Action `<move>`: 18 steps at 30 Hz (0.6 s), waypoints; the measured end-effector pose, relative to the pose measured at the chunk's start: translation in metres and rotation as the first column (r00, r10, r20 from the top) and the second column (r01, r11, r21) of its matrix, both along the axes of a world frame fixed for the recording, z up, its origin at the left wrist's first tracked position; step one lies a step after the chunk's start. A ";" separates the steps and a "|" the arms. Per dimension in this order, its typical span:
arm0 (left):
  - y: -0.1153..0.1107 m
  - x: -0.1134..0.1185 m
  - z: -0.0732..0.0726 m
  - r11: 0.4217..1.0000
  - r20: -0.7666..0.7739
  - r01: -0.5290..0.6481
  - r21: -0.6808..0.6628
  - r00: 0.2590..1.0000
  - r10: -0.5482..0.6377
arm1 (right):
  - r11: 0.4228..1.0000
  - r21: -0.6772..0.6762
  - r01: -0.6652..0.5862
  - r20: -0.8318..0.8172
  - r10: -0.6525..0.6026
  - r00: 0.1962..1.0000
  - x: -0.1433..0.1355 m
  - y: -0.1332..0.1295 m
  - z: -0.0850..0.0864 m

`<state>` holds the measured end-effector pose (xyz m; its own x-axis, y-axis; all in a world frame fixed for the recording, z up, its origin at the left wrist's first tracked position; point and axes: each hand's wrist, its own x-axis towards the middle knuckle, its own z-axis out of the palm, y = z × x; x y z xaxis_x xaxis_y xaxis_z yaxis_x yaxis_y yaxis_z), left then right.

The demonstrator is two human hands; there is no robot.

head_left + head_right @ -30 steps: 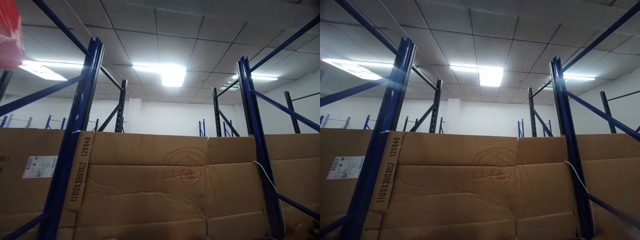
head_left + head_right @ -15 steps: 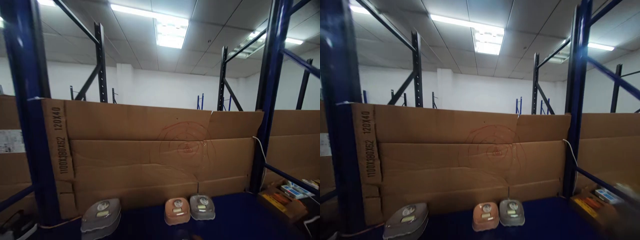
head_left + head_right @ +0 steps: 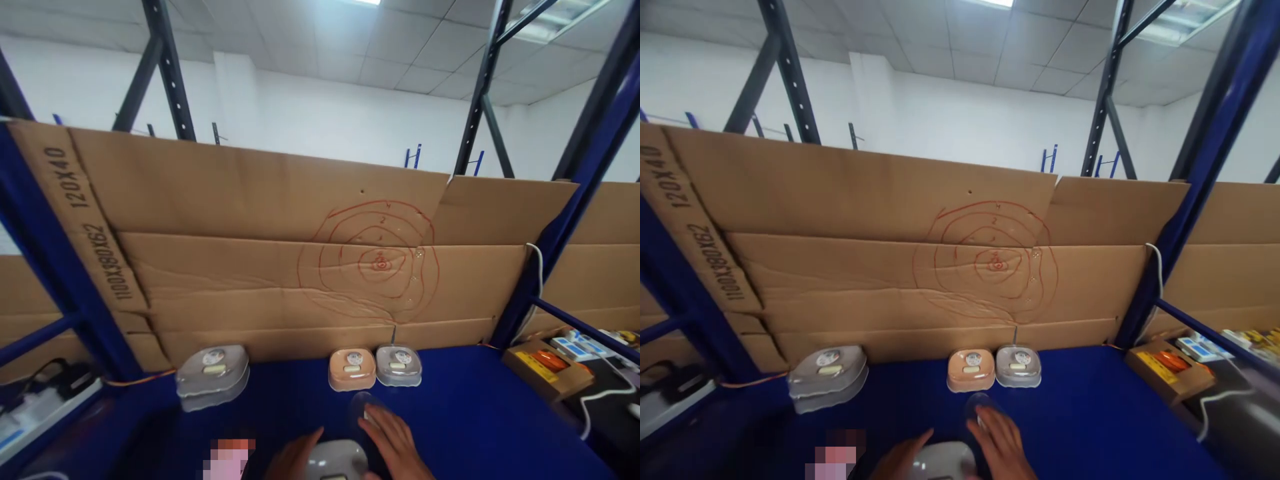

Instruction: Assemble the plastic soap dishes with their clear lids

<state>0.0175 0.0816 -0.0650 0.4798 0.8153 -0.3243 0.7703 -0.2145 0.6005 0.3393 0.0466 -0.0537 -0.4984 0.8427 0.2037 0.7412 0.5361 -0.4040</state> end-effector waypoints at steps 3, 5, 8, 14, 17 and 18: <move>-0.022 -0.007 0.020 0.994 0.171 0.052 0.097 0.983 -0.068 | 0.969 -0.116 -0.217 -0.064 0.211 0.975 -0.028 -0.016 0.040; -0.032 -0.010 0.033 0.988 0.236 0.115 0.106 0.962 -0.137 | 0.947 -0.178 -0.266 -0.101 0.252 0.963 -0.039 -0.020 0.053; -0.039 -0.013 0.039 0.985 0.270 0.145 0.096 0.949 -0.165 | 0.929 -0.240 -0.281 -0.124 0.258 0.958 -0.041 -0.020 0.048; -0.044 -0.011 0.035 0.989 0.310 0.108 0.105 0.941 -0.136 | 0.948 -0.167 -0.270 -0.086 0.259 0.962 -0.034 -0.023 0.024; -0.044 -0.007 0.054 0.987 0.300 0.116 0.108 0.943 -0.144 | 0.964 -0.063 -0.259 -0.111 0.251 0.962 -0.044 -0.025 0.042; -0.044 -0.007 0.063 0.987 0.281 0.113 0.117 0.949 -0.142 | 0.965 -0.039 -0.260 -0.130 0.253 0.959 -0.047 -0.024 0.053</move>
<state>0.0104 0.0373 -0.0017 0.6426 0.7621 -0.0788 0.5303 -0.3681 0.7637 0.2924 0.0224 -0.0005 -0.6735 0.7014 0.2334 0.5245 0.6760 -0.5176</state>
